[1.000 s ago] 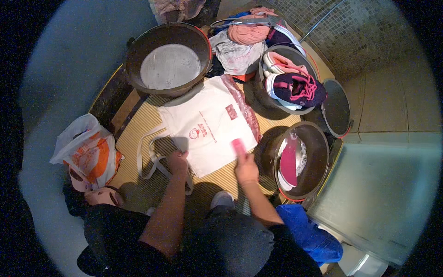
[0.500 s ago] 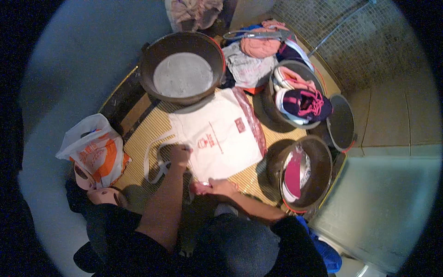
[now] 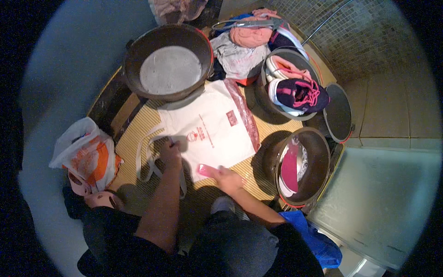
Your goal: The person retrieves a white tote bag from a blue bag, unfolds it, and scrubs it with a pink brush. The person then retrieves a small packet from a plastic bag and places it on the tote bag before continuing to scrub the tote bag with the brush.
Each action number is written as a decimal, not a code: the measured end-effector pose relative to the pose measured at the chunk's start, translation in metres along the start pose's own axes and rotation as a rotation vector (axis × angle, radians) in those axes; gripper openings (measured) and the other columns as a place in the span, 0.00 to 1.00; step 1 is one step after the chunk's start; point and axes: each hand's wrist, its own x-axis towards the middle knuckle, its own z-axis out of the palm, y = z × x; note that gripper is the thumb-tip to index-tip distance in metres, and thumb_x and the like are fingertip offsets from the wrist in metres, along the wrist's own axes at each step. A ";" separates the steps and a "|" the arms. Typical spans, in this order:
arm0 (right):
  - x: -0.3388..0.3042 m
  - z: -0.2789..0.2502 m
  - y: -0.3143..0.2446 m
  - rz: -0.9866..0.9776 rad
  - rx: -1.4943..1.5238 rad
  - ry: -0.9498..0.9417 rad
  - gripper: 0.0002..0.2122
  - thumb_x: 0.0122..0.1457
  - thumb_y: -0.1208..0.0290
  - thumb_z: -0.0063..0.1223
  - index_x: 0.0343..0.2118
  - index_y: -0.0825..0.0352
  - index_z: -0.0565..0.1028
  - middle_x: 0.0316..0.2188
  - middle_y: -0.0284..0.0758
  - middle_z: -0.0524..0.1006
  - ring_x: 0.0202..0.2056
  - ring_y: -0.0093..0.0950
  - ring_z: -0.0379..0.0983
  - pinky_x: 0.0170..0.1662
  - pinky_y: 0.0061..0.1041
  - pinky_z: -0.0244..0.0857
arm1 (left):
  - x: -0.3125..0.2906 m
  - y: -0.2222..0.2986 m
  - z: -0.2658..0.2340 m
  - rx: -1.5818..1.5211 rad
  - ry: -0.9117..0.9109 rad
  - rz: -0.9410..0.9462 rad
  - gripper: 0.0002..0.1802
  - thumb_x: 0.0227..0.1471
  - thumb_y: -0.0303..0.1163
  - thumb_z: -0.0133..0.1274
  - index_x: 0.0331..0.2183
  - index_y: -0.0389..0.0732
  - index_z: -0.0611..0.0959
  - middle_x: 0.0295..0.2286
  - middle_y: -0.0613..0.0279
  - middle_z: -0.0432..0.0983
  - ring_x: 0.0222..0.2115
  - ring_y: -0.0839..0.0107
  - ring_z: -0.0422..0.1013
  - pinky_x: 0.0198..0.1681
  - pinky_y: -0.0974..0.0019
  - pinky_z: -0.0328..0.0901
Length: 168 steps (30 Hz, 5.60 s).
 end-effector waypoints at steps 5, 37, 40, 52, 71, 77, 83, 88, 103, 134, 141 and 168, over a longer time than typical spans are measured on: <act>0.023 -0.042 0.034 0.878 0.293 0.262 0.24 0.58 0.77 0.36 0.59 0.54 0.60 0.41 0.50 0.71 0.38 0.47 0.71 0.36 0.45 0.67 | -0.013 -0.004 -0.014 0.157 0.078 0.099 0.12 0.44 0.33 0.59 0.24 0.32 0.79 0.17 0.52 0.71 0.18 0.60 0.65 0.25 0.58 0.59; 0.053 -0.034 0.045 0.863 0.095 0.266 0.23 0.59 0.67 0.42 0.58 0.43 0.59 0.34 0.46 0.68 0.32 0.47 0.71 0.34 0.45 0.67 | -0.059 0.022 0.005 1.181 -0.467 0.228 0.32 0.49 0.50 0.52 0.50 0.40 0.72 0.50 0.54 0.66 0.48 0.52 0.65 0.49 0.52 0.63; 0.038 -0.030 0.036 0.871 0.153 0.173 0.31 0.59 0.72 0.39 0.62 0.36 0.46 0.38 0.52 0.65 0.35 0.50 0.71 0.39 0.44 0.67 | -0.049 0.020 -0.005 1.165 -0.022 0.499 0.38 0.45 0.49 0.57 0.53 0.38 0.67 0.50 0.55 0.64 0.47 0.51 0.63 0.46 0.53 0.63; 0.130 0.043 0.018 0.247 -0.072 0.090 0.21 0.59 0.64 0.39 0.57 0.54 0.61 0.33 0.51 0.72 0.31 0.44 0.74 0.31 0.42 0.68 | -0.042 0.022 -0.025 0.479 -0.116 -0.049 0.21 0.45 0.33 0.56 0.39 0.29 0.74 0.33 0.40 0.74 0.35 0.46 0.72 0.38 0.52 0.67; 0.129 0.025 -0.011 0.343 -0.009 0.097 0.17 0.56 0.68 0.42 0.49 0.53 0.69 0.31 0.46 0.71 0.24 0.45 0.72 0.26 0.43 0.68 | 0.020 0.005 -0.025 0.076 -0.090 -0.057 0.10 0.47 0.32 0.52 0.28 0.36 0.81 0.27 0.47 0.76 0.32 0.50 0.73 0.36 0.54 0.67; 0.130 -0.020 -0.004 0.472 0.027 0.088 0.27 0.54 0.74 0.39 0.59 0.50 0.57 0.36 0.52 0.69 0.27 0.44 0.73 0.28 0.43 0.68 | -0.021 -0.024 -0.025 0.369 -0.124 -0.183 0.11 0.44 0.33 0.52 0.25 0.34 0.81 0.25 0.46 0.76 0.27 0.48 0.72 0.32 0.52 0.65; 0.166 0.012 0.033 0.259 -0.211 0.128 0.19 0.58 0.67 0.40 0.54 0.50 0.65 0.27 0.45 0.72 0.27 0.41 0.74 0.26 0.39 0.68 | -0.032 0.005 -0.041 0.416 0.063 0.041 0.08 0.40 0.30 0.52 0.21 0.33 0.78 0.22 0.45 0.74 0.25 0.45 0.70 0.29 0.50 0.64; 0.161 -0.042 0.014 0.529 0.020 0.140 0.21 0.56 0.70 0.38 0.55 0.53 0.65 0.35 0.51 0.72 0.30 0.44 0.74 0.31 0.41 0.69 | -0.010 -0.030 -0.043 0.452 0.076 0.114 0.09 0.40 0.31 0.53 0.22 0.33 0.78 0.22 0.45 0.74 0.25 0.46 0.71 0.29 0.50 0.65; 0.137 -0.038 0.074 0.677 0.156 0.486 0.30 0.49 0.73 0.53 0.58 0.54 0.61 0.42 0.47 0.66 0.35 0.46 0.71 0.39 0.41 0.67 | 0.014 0.014 -0.038 0.562 0.307 0.429 0.20 0.41 0.27 0.57 0.40 0.36 0.74 0.40 0.43 0.65 0.37 0.47 0.67 0.41 0.54 0.65; 0.162 0.003 0.051 0.357 -0.092 0.029 0.24 0.61 0.65 0.34 0.61 0.50 0.53 0.44 0.55 0.70 0.33 0.49 0.74 0.36 0.43 0.68 | -0.013 0.016 -0.001 0.530 -0.300 0.238 0.13 0.54 0.30 0.41 0.41 0.40 0.75 0.30 0.47 0.77 0.33 0.51 0.75 0.36 0.52 0.68; 0.168 -0.057 0.006 0.426 -0.028 0.084 0.27 0.58 0.68 0.39 0.61 0.40 0.53 0.40 0.53 0.69 0.35 0.48 0.73 0.35 0.43 0.68 | 0.000 0.058 -0.004 0.697 -0.178 0.393 0.21 0.54 0.30 0.40 0.50 0.38 0.72 0.51 0.58 0.67 0.57 0.62 0.56 0.58 0.58 0.53; 0.141 -0.027 0.033 0.678 -0.031 0.163 0.31 0.54 0.74 0.41 0.62 0.43 0.51 0.35 0.50 0.70 0.29 0.47 0.73 0.30 0.43 0.69 | 0.033 0.070 -0.006 1.555 -0.599 1.274 0.25 0.53 0.35 0.40 0.49 0.29 0.73 0.53 0.37 0.62 0.58 0.43 0.53 0.59 0.35 0.33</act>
